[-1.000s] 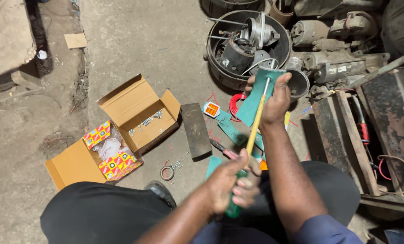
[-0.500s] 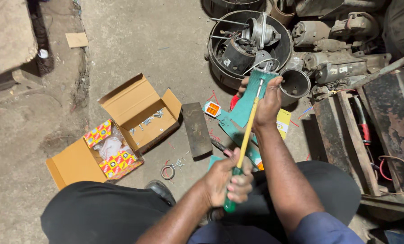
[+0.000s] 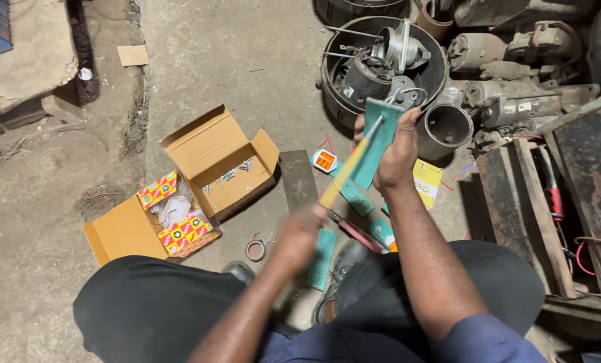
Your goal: The person sits on the floor and uses a hammer and chisel to create indentations on small teal metal plates. They then use pliers to bend the edges of the plates. The person handles screws, washers, and orange reflectors during the process.
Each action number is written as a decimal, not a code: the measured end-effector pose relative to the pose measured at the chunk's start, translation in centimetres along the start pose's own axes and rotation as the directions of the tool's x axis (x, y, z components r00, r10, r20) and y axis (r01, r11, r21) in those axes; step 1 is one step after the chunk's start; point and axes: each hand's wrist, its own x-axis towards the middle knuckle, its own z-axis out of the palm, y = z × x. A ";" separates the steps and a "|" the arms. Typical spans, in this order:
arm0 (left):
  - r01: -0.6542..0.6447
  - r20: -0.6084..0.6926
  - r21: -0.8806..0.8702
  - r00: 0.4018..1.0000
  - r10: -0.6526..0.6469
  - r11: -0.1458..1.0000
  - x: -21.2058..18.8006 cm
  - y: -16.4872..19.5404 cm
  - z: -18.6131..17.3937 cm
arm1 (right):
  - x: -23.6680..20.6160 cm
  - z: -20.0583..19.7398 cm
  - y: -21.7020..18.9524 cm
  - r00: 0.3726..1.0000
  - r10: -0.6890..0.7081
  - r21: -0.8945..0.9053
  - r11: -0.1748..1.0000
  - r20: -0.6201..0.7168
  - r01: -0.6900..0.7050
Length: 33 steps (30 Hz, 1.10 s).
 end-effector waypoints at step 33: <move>0.148 -0.118 0.263 0.986 -0.121 0.953 0.7 4.4 -2.6 | -0.4 -0.2 -0.6 0.998 0.003 -0.004 1.000 0.069 -0.003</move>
